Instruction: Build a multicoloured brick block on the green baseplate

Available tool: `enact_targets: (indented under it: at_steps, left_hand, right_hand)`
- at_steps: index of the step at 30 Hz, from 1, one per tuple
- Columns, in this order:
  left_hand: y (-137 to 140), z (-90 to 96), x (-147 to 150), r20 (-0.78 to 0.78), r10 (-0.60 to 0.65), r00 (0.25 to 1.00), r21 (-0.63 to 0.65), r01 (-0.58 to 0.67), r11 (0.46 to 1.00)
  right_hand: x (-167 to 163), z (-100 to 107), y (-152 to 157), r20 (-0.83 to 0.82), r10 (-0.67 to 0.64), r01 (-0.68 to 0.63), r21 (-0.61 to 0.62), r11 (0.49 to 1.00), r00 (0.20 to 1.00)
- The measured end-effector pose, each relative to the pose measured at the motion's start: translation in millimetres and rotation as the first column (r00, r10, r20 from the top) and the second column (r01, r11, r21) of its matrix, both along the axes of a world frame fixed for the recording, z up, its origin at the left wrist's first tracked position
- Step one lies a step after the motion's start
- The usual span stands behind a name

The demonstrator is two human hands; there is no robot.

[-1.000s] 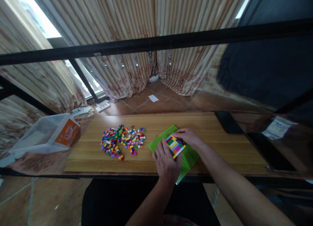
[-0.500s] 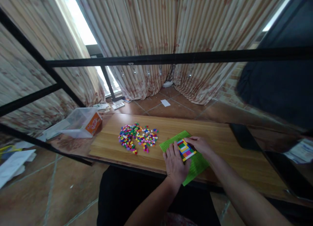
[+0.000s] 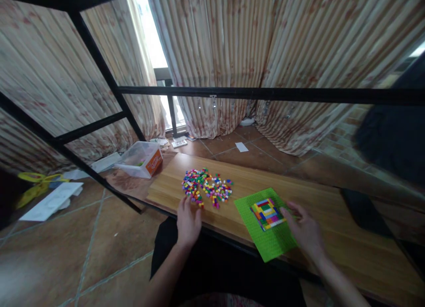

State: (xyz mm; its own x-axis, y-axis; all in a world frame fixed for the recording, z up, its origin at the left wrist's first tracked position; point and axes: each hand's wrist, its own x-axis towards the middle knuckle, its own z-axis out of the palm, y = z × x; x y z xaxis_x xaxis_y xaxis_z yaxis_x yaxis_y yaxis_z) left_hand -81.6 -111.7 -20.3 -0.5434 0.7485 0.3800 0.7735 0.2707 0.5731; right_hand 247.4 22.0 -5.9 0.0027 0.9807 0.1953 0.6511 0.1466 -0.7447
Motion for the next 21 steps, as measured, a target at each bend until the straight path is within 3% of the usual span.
enact_targets:
  at_steps: [4, 8, 16, 21]
  left_hand:
    - [21.7, 3.3, -70.9, -0.054, 0.240, 0.969, -0.118, -0.245, 0.962]
    - [52.3, 3.3, -106.9, -0.117, 0.288, 0.951, -0.190, -0.306, 0.933]
    - [69.1, -9.7, -117.5, -0.245, 0.270, 0.931, -0.208, -0.323, 0.923]
    - [67.7, -10.7, -116.1, -0.256, 0.284, 0.924, -0.198, -0.338, 0.920]
  right_hand:
    - [-11.7, -1.7, -51.8, 0.283, 0.024, -0.102, 0.264, 0.959, 0.959]
    - [-33.1, -10.3, -87.8, 0.399, 0.107, -0.269, 0.374, 0.888, 0.911]
    - [-70.1, -17.9, -100.3, 0.456, 0.216, -0.398, 0.353, 0.847, 0.864]
    - [-162.6, 5.3, -85.8, 0.317, 0.439, -0.524, 0.275, 0.806, 0.841]
